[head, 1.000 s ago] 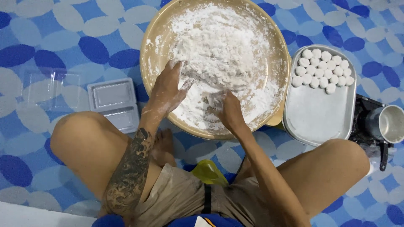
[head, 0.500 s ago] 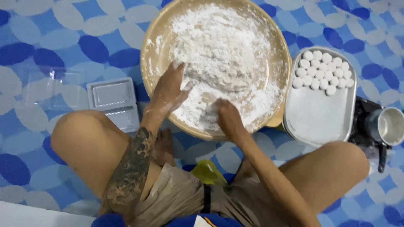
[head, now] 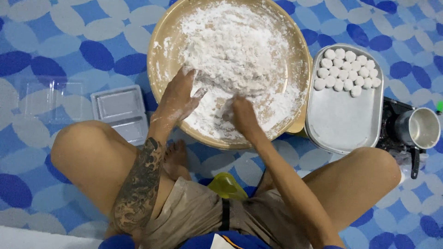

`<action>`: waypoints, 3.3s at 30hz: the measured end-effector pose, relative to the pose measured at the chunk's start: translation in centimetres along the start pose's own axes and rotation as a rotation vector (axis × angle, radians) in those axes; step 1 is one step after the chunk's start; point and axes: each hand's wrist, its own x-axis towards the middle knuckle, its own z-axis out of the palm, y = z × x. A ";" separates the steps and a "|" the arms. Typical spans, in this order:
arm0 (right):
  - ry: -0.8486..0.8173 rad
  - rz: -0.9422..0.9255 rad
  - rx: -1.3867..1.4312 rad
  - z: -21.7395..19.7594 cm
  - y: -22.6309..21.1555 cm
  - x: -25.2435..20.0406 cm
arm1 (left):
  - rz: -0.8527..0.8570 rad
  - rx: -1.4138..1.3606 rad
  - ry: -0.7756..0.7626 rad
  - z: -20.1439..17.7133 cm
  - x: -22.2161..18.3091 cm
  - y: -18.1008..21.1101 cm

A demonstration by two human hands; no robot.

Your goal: The person is pinching off small pieces of dough from a large bowl, rolling them into balls between their palms, and placing them onto a metal tray.

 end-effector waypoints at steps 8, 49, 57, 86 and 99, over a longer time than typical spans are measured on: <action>0.037 -0.069 0.007 6.6 5.1 0.9 | -0.056 0.049 -0.052 1.4 0.6 -0.4; 0.079 -0.049 0.115 5.1 3.3 -0.5 | -0.054 0.085 -0.173 2.6 0.5 -1.6; 0.153 -0.164 0.065 2.0 1.2 -2.5 | -0.069 0.092 -0.205 2.1 0.9 -1.3; 0.035 0.165 0.410 2.3 3.6 -2.3 | 0.014 0.061 -0.337 7.7 1.1 -2.8; 0.343 0.335 1.449 -2.9 5.7 -5.5 | -0.063 -0.883 -0.030 5.1 0.2 1.7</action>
